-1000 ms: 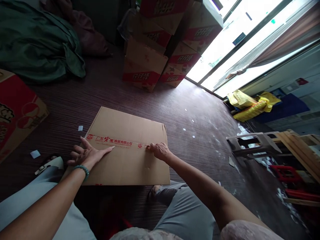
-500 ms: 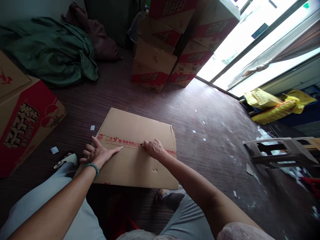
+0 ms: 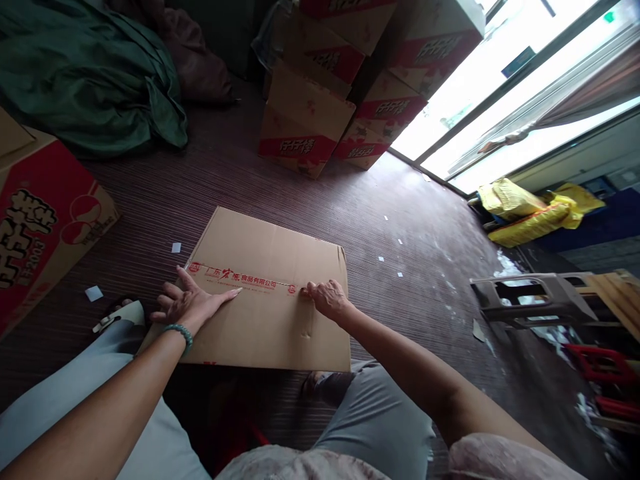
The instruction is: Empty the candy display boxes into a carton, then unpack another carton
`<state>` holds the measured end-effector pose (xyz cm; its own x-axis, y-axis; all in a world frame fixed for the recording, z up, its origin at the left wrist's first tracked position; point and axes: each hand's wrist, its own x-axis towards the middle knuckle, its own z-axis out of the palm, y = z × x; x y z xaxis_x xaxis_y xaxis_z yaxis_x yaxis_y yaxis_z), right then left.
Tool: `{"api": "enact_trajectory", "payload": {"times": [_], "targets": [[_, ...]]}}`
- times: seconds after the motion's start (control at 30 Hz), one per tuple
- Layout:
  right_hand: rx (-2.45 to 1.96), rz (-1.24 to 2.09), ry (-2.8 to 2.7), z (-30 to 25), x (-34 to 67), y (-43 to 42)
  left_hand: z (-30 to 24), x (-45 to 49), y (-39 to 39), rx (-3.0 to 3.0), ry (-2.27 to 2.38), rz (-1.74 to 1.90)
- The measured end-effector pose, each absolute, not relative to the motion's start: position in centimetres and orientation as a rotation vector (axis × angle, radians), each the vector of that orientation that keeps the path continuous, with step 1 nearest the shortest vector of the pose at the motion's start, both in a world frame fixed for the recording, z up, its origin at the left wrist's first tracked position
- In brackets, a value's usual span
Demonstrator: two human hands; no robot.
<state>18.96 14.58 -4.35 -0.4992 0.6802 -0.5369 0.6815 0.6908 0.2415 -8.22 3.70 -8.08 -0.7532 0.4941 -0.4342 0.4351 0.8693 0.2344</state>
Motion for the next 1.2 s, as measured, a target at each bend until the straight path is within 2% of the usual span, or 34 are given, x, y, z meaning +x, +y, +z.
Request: {"api": "enact_trajectory", "payload": {"times": [0.77, 1.2], "targets": [[1.159, 0.052, 2.100, -3.2, 29.3, 15.4, -8.9, -8.7, 3.9, 0.669, 2.523, 0.185], [1.286, -0.067, 2.077, -3.4, 32.2, 16.7, -9.0, -8.2, 3.8, 0.654, 2.541, 0.197]]}}
